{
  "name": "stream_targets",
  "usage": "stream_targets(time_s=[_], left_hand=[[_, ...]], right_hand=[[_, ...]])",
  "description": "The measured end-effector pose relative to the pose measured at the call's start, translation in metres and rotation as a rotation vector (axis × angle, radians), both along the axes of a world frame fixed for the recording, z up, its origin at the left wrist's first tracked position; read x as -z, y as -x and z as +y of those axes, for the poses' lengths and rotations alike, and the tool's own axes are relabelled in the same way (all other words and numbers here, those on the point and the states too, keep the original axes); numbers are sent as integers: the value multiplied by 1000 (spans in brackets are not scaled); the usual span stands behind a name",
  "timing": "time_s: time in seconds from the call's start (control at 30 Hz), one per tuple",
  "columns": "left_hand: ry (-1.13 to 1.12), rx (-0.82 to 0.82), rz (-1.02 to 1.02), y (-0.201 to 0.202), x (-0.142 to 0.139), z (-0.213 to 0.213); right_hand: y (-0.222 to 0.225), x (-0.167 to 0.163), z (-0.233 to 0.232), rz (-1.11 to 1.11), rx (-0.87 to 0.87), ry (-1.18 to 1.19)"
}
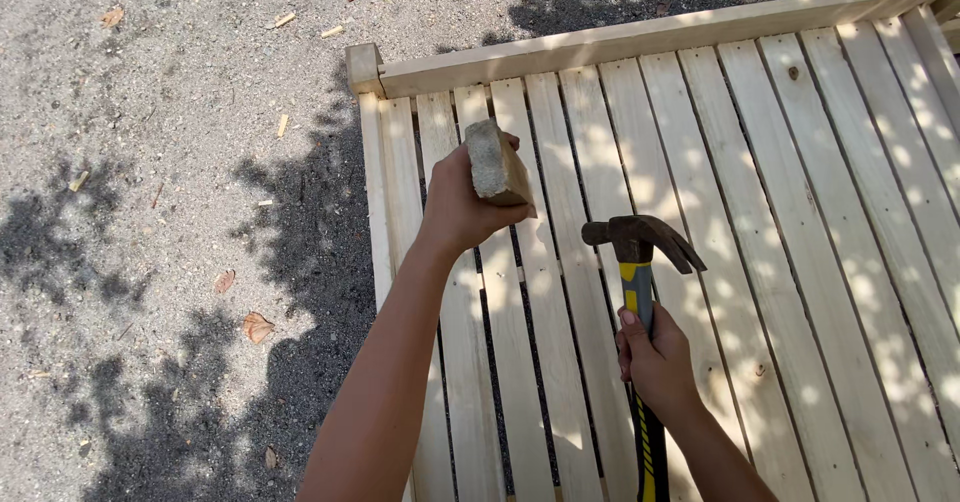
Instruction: The person hammers nails into a slatted wooden frame outdoors, using a claw hammer while holding a concrete block in the other hand. They work across the slats one nail at a time, repositioning the block and pressing on boards, and at the end press a wooden strip across the slats with both hands.
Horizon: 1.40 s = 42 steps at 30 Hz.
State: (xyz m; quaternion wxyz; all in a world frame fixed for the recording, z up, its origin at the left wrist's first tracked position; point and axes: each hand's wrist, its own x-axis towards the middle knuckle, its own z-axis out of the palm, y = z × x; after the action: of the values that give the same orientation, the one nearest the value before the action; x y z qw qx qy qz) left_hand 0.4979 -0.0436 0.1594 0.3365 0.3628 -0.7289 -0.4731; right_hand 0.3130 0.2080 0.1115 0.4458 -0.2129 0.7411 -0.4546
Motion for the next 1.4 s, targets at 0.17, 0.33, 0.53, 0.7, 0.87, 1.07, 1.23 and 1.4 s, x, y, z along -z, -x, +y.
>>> stream_targets(time_s=[0.17, 0.33, 0.53, 0.7, 0.87, 1.07, 1.23, 1.4], left_hand=[[29, 75, 85, 15, 12, 2], [28, -9, 15, 27, 35, 18], [219, -1, -92, 66, 38, 27], [171, -24, -265, 65, 35, 23], [160, -8, -323, 65, 33, 17], [172, 11, -315, 65, 40, 12], [184, 29, -265, 63, 49, 13], [164, 48, -297, 61, 42, 12]], right_hand=[[1, 12, 12, -38, 34, 23], [3, -21, 2, 14, 25, 13], [-6, -115, -5, 252, -108, 247], [-8, -143, -7, 636, -299, 16], [-1, -116, -7, 719, -292, -17], [-26, -108, 8, 341, -113, 191], [-33, -125, 6, 692, -113, 134], [-30, -118, -7, 715, -188, -45]])
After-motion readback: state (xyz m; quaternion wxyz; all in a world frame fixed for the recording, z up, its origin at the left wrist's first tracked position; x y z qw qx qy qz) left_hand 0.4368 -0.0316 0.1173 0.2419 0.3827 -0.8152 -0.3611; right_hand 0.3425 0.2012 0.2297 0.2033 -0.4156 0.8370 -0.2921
